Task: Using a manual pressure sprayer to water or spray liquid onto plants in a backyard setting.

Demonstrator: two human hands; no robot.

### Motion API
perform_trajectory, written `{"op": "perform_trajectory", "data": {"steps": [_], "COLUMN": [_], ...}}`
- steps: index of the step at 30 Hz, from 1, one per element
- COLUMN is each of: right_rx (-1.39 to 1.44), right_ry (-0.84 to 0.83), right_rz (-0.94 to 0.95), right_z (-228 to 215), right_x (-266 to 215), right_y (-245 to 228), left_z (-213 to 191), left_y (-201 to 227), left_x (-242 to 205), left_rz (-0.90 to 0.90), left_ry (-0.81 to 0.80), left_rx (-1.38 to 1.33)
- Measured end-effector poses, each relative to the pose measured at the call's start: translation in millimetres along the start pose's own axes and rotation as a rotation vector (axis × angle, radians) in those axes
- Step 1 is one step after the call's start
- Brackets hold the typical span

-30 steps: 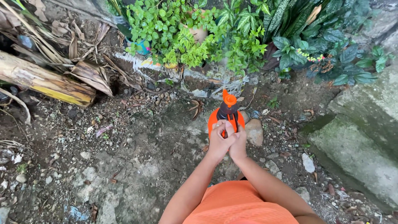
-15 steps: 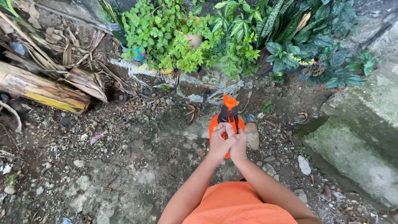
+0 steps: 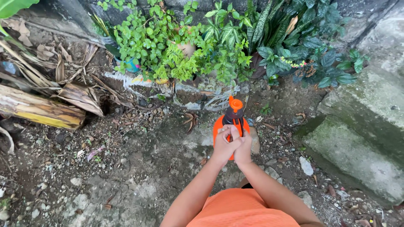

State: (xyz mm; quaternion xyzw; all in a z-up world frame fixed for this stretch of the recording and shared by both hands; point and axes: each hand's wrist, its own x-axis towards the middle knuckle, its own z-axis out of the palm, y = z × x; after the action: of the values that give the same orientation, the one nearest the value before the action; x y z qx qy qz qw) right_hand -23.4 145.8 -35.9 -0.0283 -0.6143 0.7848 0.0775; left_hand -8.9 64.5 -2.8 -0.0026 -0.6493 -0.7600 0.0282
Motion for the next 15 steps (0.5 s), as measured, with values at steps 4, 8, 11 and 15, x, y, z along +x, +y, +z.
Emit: {"op": "perform_trajectory", "data": {"steps": [4, 8, 11, 15], "right_rx": [0.021, -0.009, -0.077, -0.064], "right_ry": [0.026, 0.032, 0.024, 0.033], "right_rz": [0.032, -0.007, -0.050, -0.052], "right_z": [-7, -8, -7, -9], "right_x": [1, 1, 0, 3], "right_y": [0, -18, -36, -42], "left_z": [5, 12, 15, 17], "left_y": [-11, -7, -2, 1], "left_x": [3, 6, 7, 8], "left_rz": [-0.069, 0.027, 0.043, 0.039], "left_ry": [-0.024, -0.049, -0.056, -0.069], "left_rx": [-0.028, -0.008, 0.003, 0.060]}}
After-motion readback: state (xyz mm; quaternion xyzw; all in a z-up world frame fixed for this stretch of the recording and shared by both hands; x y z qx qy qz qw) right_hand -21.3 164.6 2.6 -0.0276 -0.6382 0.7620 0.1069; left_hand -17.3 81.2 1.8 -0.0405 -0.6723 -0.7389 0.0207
